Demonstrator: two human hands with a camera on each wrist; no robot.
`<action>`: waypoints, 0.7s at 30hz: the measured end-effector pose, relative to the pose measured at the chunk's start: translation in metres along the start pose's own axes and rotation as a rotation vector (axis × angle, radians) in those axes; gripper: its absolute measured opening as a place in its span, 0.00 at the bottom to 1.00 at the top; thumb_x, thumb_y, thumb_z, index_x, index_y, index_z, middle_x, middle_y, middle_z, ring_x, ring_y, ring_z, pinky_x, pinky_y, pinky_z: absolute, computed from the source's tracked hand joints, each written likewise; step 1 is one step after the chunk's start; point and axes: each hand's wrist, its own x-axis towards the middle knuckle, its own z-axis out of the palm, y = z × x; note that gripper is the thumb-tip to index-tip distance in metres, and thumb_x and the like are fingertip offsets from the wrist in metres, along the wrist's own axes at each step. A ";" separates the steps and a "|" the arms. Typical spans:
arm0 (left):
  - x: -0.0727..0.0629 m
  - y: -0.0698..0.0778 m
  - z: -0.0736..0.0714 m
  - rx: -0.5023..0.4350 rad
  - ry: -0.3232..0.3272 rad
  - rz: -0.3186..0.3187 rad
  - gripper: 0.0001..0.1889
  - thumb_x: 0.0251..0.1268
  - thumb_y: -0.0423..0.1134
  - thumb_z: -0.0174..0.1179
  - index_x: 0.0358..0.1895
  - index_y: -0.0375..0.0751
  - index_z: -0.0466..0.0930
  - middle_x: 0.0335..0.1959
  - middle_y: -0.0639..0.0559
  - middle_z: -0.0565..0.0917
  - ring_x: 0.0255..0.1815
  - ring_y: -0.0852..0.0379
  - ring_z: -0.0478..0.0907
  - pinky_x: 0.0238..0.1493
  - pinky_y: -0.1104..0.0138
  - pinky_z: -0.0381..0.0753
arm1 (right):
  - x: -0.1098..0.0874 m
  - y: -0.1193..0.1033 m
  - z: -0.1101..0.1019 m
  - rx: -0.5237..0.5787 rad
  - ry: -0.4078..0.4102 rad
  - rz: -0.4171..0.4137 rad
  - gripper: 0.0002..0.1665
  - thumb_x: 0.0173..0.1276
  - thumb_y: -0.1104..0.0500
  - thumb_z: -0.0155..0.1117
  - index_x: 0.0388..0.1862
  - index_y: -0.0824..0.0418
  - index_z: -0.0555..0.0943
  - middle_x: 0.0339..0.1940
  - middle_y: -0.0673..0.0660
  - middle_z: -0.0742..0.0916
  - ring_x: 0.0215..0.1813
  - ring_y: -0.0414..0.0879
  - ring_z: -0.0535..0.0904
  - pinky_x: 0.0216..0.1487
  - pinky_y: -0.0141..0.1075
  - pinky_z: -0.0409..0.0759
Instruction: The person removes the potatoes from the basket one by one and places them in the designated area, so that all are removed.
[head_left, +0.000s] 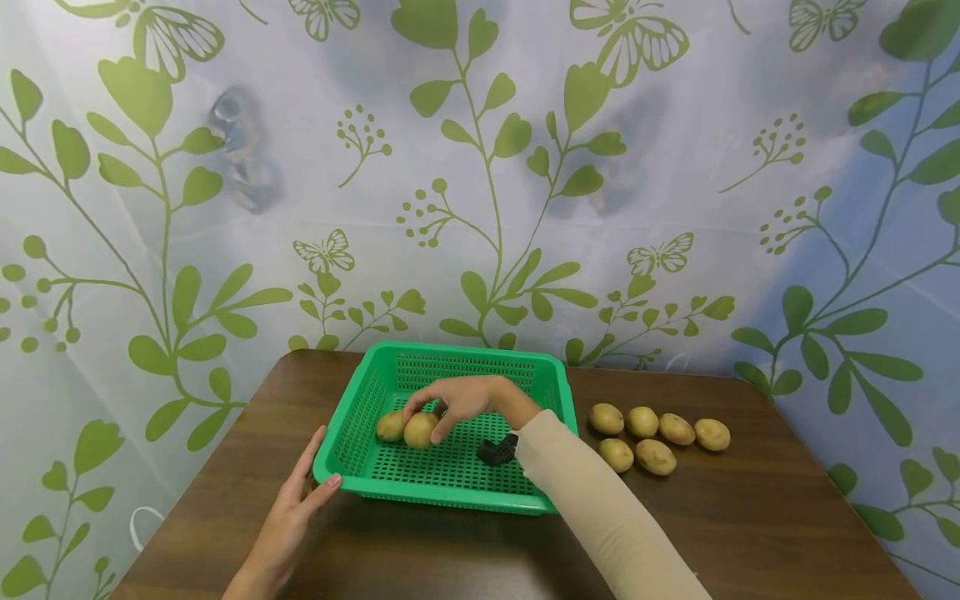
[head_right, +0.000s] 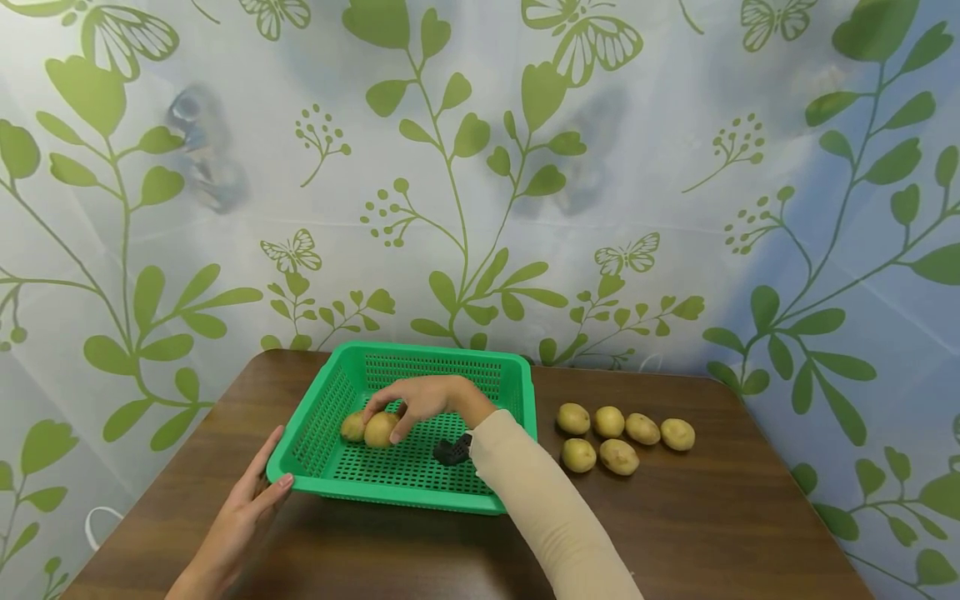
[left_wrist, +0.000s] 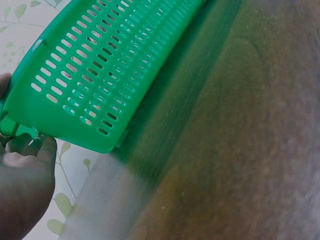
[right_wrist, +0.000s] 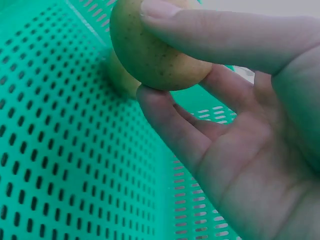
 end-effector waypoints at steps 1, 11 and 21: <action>0.000 0.000 0.000 -0.003 -0.003 0.004 0.39 0.84 0.38 0.51 0.86 0.58 0.40 0.85 0.46 0.40 0.82 0.50 0.41 0.61 0.80 0.64 | -0.002 -0.001 -0.001 0.011 0.006 -0.005 0.28 0.68 0.64 0.75 0.66 0.58 0.79 0.66 0.51 0.79 0.67 0.46 0.72 0.67 0.45 0.73; 0.002 0.000 0.002 0.004 -0.002 -0.009 0.39 0.84 0.39 0.52 0.86 0.61 0.40 0.85 0.49 0.39 0.82 0.44 0.37 0.60 0.81 0.64 | -0.019 -0.005 -0.012 0.104 0.065 -0.053 0.27 0.69 0.67 0.73 0.66 0.62 0.78 0.66 0.56 0.78 0.64 0.49 0.75 0.64 0.47 0.76; -0.001 0.000 0.001 -0.017 0.004 0.023 0.39 0.83 0.35 0.51 0.86 0.54 0.39 0.85 0.44 0.40 0.81 0.41 0.40 0.60 0.80 0.65 | -0.041 -0.013 -0.015 0.129 0.101 0.005 0.27 0.69 0.65 0.74 0.65 0.58 0.79 0.68 0.54 0.77 0.65 0.51 0.75 0.62 0.46 0.77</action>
